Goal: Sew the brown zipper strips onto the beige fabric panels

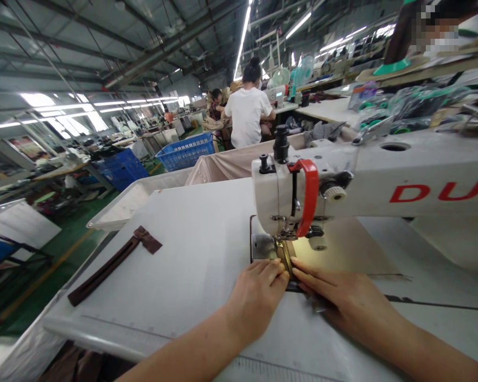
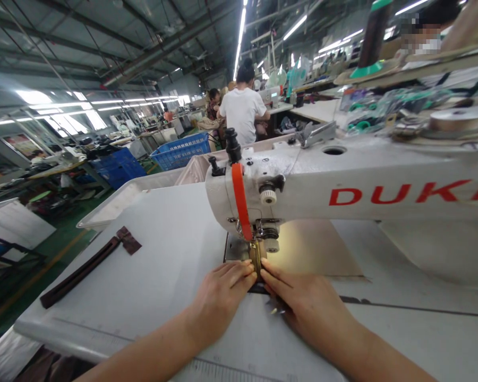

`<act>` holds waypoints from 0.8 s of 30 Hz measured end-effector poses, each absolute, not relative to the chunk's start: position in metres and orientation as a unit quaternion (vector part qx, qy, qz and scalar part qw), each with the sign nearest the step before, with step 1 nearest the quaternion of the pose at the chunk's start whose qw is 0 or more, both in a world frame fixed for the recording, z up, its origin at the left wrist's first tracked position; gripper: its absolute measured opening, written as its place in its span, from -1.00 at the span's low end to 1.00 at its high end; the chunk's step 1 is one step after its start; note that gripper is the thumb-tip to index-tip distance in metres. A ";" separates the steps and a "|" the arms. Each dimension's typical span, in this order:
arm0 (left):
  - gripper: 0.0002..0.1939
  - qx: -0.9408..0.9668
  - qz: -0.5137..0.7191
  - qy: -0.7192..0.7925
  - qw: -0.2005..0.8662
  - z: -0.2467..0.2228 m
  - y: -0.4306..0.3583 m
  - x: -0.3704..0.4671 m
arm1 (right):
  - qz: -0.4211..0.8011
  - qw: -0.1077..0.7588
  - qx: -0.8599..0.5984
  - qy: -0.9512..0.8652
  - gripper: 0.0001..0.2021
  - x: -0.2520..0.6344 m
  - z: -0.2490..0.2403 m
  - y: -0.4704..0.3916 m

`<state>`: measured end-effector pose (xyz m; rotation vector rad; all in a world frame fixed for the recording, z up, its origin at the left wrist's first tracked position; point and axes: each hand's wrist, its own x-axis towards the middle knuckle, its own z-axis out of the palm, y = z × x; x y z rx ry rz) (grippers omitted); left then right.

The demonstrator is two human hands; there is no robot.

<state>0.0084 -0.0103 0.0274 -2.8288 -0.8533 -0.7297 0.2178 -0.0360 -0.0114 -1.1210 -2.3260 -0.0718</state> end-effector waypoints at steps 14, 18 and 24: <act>-0.66 -0.912 -0.272 -0.283 0.120 0.026 -0.013 0.013 | -0.057 0.298 -0.419 -0.856 -0.66 0.209 0.008 -0.033; -0.72 -0.918 -0.247 -0.295 0.092 0.026 -0.006 0.013 | -0.062 0.292 -0.429 -0.853 -0.66 0.210 0.006 -0.025; -0.84 -0.920 -0.231 -0.313 0.053 0.023 0.011 0.013 | -0.078 0.275 -0.436 -0.853 -0.65 0.210 0.002 -0.010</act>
